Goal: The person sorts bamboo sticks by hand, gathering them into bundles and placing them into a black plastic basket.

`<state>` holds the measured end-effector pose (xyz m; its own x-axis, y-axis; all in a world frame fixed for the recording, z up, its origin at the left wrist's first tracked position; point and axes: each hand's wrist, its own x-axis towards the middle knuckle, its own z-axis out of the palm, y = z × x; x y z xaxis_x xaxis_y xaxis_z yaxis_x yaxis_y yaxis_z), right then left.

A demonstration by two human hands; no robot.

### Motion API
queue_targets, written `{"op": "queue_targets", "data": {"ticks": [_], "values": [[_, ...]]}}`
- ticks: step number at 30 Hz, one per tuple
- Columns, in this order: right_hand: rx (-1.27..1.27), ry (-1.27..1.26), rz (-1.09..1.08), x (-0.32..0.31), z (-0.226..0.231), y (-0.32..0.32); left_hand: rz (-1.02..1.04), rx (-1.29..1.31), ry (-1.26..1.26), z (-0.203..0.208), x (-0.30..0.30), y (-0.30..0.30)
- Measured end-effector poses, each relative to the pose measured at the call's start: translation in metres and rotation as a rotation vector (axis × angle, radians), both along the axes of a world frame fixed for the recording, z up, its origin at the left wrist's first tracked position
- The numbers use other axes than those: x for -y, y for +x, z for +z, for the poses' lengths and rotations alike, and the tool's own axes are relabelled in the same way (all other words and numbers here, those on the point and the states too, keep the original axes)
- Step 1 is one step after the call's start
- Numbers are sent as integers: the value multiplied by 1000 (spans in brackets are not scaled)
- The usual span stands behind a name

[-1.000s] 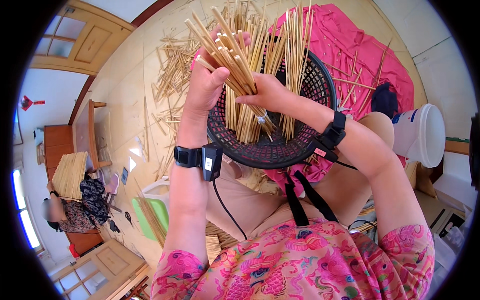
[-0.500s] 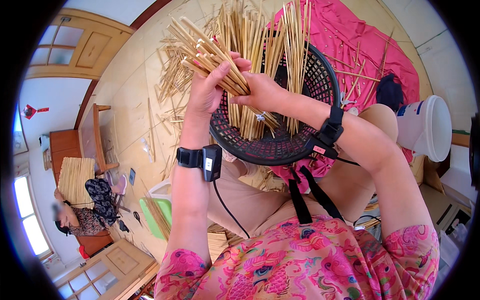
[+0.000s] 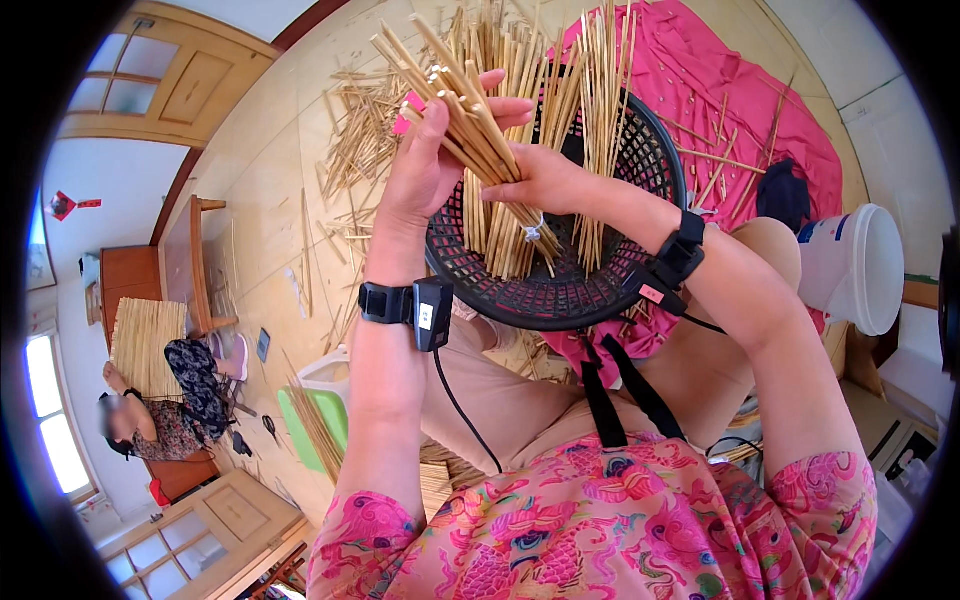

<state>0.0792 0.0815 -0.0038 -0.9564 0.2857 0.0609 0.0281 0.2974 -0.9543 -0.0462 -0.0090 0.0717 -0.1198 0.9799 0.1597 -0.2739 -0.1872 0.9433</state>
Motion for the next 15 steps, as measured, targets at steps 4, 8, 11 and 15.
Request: {"op": "queue_targets", "data": {"ticks": [4, 8, 11, 15], "values": [[21, -89, 69, -10, -1, 1, 20, 8, 36, -11, -3, -4], [76, -146, -44, -19, -4, 2, 79, -192, -116, -25, -3, 3], [-101, -202, -93, -27, -15, 3, 92, -233, -274, -36, -6, 19], [-106, -206, -171, -34, 8, 10, 129, -492, -302, -71, -4, 21]]}}
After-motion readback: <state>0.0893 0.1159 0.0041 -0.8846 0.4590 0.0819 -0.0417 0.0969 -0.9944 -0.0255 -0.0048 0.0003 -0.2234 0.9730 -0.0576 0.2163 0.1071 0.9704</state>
